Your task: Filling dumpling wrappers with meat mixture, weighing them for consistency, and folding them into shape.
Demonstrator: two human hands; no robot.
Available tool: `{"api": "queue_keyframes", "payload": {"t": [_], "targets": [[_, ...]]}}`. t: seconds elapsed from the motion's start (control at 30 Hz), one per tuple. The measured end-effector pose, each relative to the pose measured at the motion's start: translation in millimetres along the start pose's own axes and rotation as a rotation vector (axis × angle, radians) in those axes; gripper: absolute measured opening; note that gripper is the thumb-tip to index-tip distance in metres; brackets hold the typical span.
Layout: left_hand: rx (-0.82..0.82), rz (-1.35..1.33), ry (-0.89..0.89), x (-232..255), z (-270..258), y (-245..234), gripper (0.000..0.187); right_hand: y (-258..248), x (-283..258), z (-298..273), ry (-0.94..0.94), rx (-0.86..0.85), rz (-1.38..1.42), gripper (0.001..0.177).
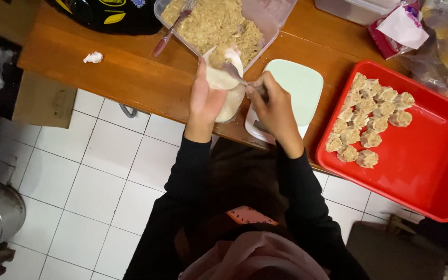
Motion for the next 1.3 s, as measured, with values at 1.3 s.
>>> {"api": "queue_keyframes", "payload": {"t": [1.3], "targets": [[0.104, 0.02, 0.287, 71.1, 6.0, -20.7, 0.061, 0.3, 30.6, 69.6, -0.07, -0.256, -0.738, 0.012]]}}
Point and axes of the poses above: each hand's wrist, its own z-axis towards the middle knuckle, its own y-axis out of the palm, x = y × z, the point moved 7 cm from there along z, towards the middle knuckle, and after that the axes turned 14 degrees about -y, right-handed, at the moved point
